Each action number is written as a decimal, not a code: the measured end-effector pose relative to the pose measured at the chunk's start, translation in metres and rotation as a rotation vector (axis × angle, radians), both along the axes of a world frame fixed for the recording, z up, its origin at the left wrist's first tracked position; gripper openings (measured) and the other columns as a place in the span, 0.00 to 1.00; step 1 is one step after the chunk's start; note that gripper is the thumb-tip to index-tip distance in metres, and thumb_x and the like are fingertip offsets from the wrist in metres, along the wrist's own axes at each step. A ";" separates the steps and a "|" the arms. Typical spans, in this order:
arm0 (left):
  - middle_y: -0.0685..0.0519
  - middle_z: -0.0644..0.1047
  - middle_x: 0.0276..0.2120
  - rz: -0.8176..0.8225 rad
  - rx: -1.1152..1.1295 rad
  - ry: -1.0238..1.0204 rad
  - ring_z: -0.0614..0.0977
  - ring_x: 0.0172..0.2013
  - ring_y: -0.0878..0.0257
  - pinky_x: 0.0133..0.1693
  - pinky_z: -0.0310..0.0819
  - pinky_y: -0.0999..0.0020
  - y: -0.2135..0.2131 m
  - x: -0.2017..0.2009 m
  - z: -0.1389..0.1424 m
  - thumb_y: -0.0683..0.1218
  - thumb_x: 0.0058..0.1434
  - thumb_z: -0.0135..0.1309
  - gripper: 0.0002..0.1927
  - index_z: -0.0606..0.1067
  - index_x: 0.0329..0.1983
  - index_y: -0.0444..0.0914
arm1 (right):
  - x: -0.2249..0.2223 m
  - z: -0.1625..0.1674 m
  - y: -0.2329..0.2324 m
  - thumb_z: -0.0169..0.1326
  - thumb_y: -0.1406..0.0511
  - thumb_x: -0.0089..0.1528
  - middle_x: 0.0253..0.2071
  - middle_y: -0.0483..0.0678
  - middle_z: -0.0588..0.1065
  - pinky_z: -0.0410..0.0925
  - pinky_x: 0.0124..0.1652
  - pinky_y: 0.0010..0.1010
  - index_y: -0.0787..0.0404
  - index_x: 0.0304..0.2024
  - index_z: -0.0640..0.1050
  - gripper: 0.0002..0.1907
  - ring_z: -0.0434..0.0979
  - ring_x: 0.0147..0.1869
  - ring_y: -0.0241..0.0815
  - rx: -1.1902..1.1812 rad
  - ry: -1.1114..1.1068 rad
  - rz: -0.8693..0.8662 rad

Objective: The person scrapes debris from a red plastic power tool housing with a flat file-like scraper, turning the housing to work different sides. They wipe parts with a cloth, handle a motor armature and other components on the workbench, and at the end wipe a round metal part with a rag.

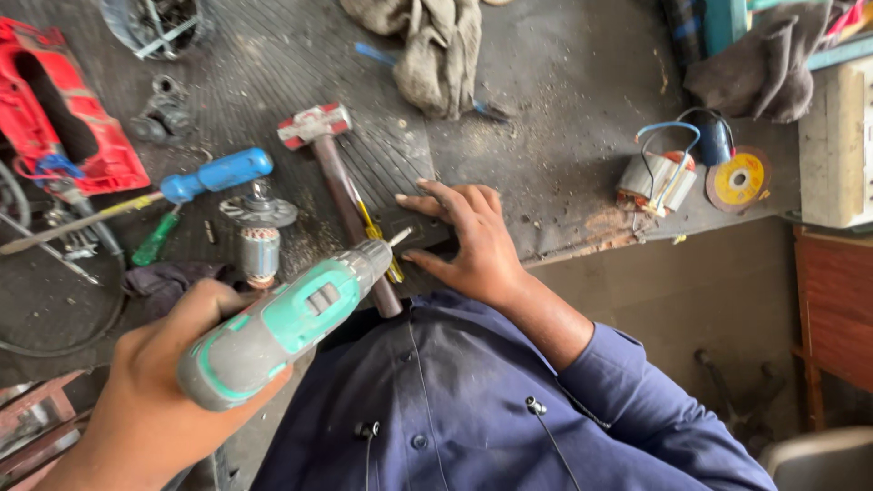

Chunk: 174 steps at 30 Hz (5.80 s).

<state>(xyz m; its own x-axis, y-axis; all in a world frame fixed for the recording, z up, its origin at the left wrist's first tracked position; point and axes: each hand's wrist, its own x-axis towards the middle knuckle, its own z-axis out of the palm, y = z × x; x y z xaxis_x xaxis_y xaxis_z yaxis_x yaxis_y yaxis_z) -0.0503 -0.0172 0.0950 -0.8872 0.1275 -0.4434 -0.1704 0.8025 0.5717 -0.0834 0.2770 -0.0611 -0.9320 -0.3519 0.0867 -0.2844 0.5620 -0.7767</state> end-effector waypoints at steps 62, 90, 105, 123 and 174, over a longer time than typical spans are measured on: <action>0.62 0.85 0.37 -0.464 -0.317 -0.083 0.86 0.33 0.55 0.34 0.79 0.57 0.074 -0.091 0.044 0.55 0.49 0.64 0.37 0.74 0.65 0.70 | -0.036 0.018 0.011 0.70 0.58 0.49 0.52 0.42 0.79 0.56 0.64 0.46 0.53 0.56 0.77 0.33 0.67 0.65 0.50 0.095 -0.012 0.157; 0.36 0.72 0.57 0.754 0.137 0.713 0.76 0.56 0.45 0.59 0.71 0.50 -0.262 0.178 -0.126 0.41 0.59 0.61 0.43 0.57 0.75 0.28 | -0.022 0.066 -0.075 0.67 0.62 0.53 0.43 0.43 0.77 0.62 0.54 0.44 0.55 0.35 0.83 0.09 0.73 0.54 0.48 0.452 0.349 0.128; 0.48 0.76 0.61 0.257 -0.411 0.671 0.76 0.61 0.51 0.65 0.59 0.51 -0.307 0.108 -0.088 0.39 0.56 0.58 0.34 0.71 0.68 0.38 | 0.013 0.050 -0.127 0.58 0.65 0.59 0.43 0.57 0.72 0.67 0.50 0.46 0.68 0.42 0.75 0.13 0.73 0.49 0.58 0.831 0.187 -0.026; 0.41 0.70 0.63 0.448 -0.200 0.704 0.69 0.62 0.43 0.61 0.60 0.45 -0.317 0.082 -0.082 0.48 0.59 0.63 0.32 0.69 0.66 0.36 | -0.150 0.087 -0.262 0.61 0.63 0.64 0.44 0.53 0.71 0.66 0.53 0.46 0.60 0.44 0.77 0.09 0.72 0.53 0.57 0.584 0.495 0.054; 0.45 0.72 0.59 -0.351 0.182 0.681 0.71 0.60 0.49 0.64 0.55 0.45 -0.005 -0.002 -0.069 0.51 0.50 0.63 0.38 0.68 0.63 0.33 | 0.038 0.106 -0.037 0.55 0.63 0.65 0.34 0.56 0.75 0.67 0.31 0.39 0.68 0.52 0.79 0.17 0.74 0.29 0.45 0.103 -0.513 -0.336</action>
<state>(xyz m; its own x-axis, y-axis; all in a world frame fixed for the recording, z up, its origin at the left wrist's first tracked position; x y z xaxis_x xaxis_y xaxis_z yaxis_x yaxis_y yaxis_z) -0.0528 -0.0219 0.0261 -0.8507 0.4688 0.2379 0.5105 0.6286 0.5868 -0.0449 0.2402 0.0445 -0.9073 -0.0153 -0.4202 0.3158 0.6352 -0.7049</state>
